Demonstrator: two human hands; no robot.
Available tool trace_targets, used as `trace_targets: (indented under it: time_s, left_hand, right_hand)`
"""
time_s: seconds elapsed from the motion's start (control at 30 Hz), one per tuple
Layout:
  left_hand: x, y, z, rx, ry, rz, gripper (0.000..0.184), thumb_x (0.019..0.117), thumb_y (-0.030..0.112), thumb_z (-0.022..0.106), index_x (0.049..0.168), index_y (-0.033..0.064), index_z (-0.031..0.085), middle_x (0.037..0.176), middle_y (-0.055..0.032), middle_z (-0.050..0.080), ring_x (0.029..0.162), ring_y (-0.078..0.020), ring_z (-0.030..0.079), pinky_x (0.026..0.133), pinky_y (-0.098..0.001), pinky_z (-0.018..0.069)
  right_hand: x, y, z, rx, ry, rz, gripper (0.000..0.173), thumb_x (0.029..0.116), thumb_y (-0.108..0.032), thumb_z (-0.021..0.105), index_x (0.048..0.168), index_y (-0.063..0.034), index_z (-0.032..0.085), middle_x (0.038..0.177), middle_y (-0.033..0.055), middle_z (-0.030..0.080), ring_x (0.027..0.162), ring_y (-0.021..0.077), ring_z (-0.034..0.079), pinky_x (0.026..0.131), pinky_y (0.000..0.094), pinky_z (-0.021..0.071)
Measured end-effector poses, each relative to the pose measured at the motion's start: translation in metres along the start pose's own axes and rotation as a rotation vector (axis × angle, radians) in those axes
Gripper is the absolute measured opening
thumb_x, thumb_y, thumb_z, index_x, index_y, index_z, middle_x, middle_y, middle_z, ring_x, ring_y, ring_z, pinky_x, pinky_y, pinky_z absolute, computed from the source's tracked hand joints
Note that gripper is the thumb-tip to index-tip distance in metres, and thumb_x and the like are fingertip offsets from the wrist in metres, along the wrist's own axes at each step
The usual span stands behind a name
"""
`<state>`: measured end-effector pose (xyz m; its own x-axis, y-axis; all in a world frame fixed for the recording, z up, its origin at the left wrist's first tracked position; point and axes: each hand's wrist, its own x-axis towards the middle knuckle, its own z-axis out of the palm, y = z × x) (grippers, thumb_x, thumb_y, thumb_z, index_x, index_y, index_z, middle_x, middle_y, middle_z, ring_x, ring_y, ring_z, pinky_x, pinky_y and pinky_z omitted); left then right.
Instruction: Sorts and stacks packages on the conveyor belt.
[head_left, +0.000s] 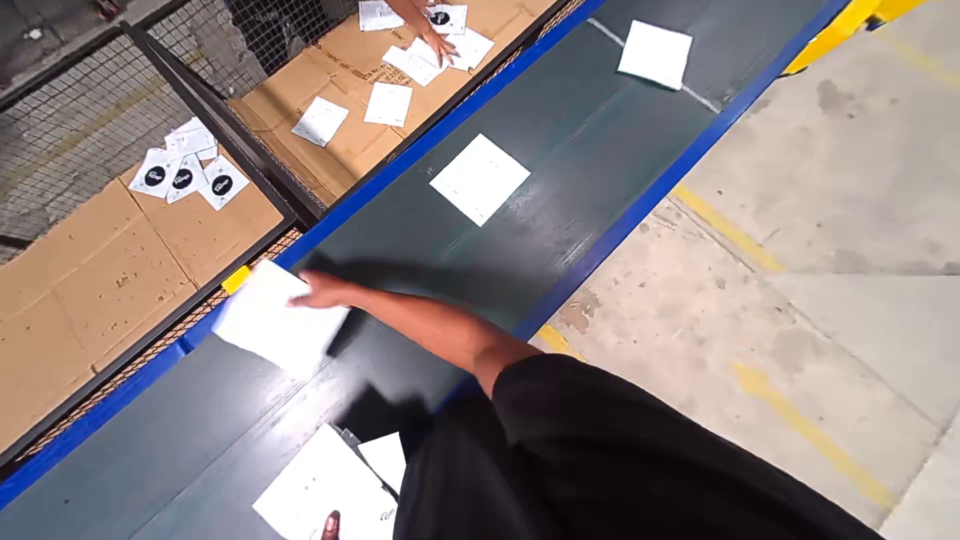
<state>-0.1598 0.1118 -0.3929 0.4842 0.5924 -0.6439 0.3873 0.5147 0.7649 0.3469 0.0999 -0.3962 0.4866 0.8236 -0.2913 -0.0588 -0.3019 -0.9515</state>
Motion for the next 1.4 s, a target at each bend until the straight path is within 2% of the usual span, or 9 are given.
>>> trace_targets:
  time_s: [0.1, 0.23, 0.4, 0.47, 0.6, 0.77, 0.93, 1.1, 1.4]
  left_hand:
    - [0.000, 0.002, 0.012, 0.012, 0.002, 0.002, 0.039, 0.0950, 0.011, 0.073, 0.130, 0.0035, 0.056, 0.107, -0.0091, 0.075, 0.095, -0.0191, 0.074, 0.089, -0.0409, 0.0621]
    - [0.003, 0.010, 0.021, 0.009, 0.005, 0.006, 0.037, 0.0945, 0.008, 0.072, 0.127, 0.0035, 0.057, 0.103, -0.0089, 0.075, 0.091, -0.0186, 0.075, 0.085, -0.0408, 0.0632]
    - [0.004, 0.013, 0.025, 0.006, 0.022, -0.042, 0.040, 0.0946, 0.007, 0.070, 0.130, 0.0032, 0.053, 0.103, -0.0087, 0.075, 0.091, -0.0187, 0.074, 0.085, -0.0420, 0.0629]
    - [0.008, 0.018, 0.030, -0.013, -0.002, -0.053, 0.036, 0.0950, 0.007, 0.069, 0.127, 0.0041, 0.054, 0.100, -0.0084, 0.076, 0.088, -0.0190, 0.075, 0.083, -0.0417, 0.0638]
    - [0.021, 0.033, 0.031, 0.008, -0.050, -0.063, 0.036, 0.0945, 0.004, 0.068, 0.127, 0.0052, 0.054, 0.100, -0.0070, 0.077, 0.087, -0.0183, 0.076, 0.081, -0.0404, 0.0643]
    - [0.034, 0.038, 0.022, 0.046, -0.090, -0.003, 0.041, 0.0908, 0.003, 0.073, 0.128, 0.0030, 0.055, 0.101, -0.0084, 0.077, 0.088, -0.0190, 0.076, 0.083, -0.0415, 0.0638]
    - [0.050, 0.023, 0.020, 0.070, -0.264, 0.070, 0.037, 0.0957, 0.010, 0.071, 0.129, 0.0038, 0.056, 0.108, -0.0085, 0.075, 0.097, -0.0185, 0.074, 0.091, -0.0410, 0.0615]
    - [0.059, 0.026, 0.007, 0.059, -0.331, 0.067, 0.036, 0.0967, 0.010, 0.069, 0.130, 0.0062, 0.056, 0.109, -0.0071, 0.075, 0.097, -0.0177, 0.074, 0.090, -0.0409, 0.0615]
    - [0.055, 0.028, 0.013, 0.100, -0.327, 0.039, 0.032, 0.0993, 0.010, 0.065, 0.130, 0.0063, 0.055, 0.107, -0.0056, 0.074, 0.096, -0.0164, 0.073, 0.089, -0.0401, 0.0618]
  right_hand:
    - [0.039, -0.071, -0.008, 0.529, 0.094, -0.072, 0.077, 0.0986, -0.028, 0.071, 0.158, -0.0032, 0.028, 0.141, 0.0267, 0.057, 0.118, 0.0365, 0.066, 0.093, 0.0517, 0.0598]
    - [0.040, -0.058, -0.097, -0.312, 0.192, -0.241, 0.060, 0.0973, -0.024, 0.070, 0.150, -0.0054, 0.048, 0.145, 0.0154, 0.058, 0.132, 0.0259, 0.058, 0.112, 0.0434, 0.0474]
    - [-0.041, 0.059, -0.225, -0.967, 0.254, 0.175, 0.104, 0.0572, -0.026, 0.099, 0.149, -0.0116, 0.051, 0.156, 0.0185, 0.045, 0.144, 0.0428, 0.040, 0.110, 0.0664, 0.0405]
    - [-0.076, 0.082, -0.239, -1.061, 0.183, 0.282, 0.127, 0.0479, -0.033, 0.104, 0.158, -0.0187, 0.041, 0.165, 0.0113, 0.034, 0.150, 0.0432, 0.030, 0.107, 0.0750, 0.0354]
    - [-0.116, 0.094, -0.208, -1.152, 0.165, 0.286, 0.126, 0.0447, -0.066, 0.095, 0.144, -0.0033, 0.048, 0.141, 0.0256, 0.052, 0.130, 0.0477, 0.050, 0.105, 0.0724, 0.0358]
    - [-0.127, 0.100, -0.146, -0.461, 0.318, 0.332, 0.075, 0.0866, -0.067, 0.069, 0.119, 0.0011, 0.066, 0.117, 0.0213, 0.069, 0.112, 0.0338, 0.066, 0.098, 0.0585, 0.0512]
    - [-0.042, -0.006, -0.061, 0.602, 0.461, 0.029, 0.052, 0.1069, -0.040, 0.054, 0.144, -0.0039, 0.050, 0.127, 0.0203, 0.067, 0.110, 0.0304, 0.070, 0.090, 0.0506, 0.0604]
    - [-0.028, -0.040, -0.069, -0.131, 0.372, -0.076, 0.062, 0.1008, -0.037, 0.065, 0.144, 0.0039, 0.049, 0.141, 0.0237, 0.058, 0.128, 0.0310, 0.060, 0.109, 0.0445, 0.0497]
    - [-0.210, 0.123, -0.215, -0.626, 0.932, 0.349, 0.059, 0.0965, -0.041, 0.065, 0.143, -0.0058, 0.056, 0.149, 0.0189, 0.052, 0.135, 0.0353, 0.054, 0.110, 0.0541, 0.0475]
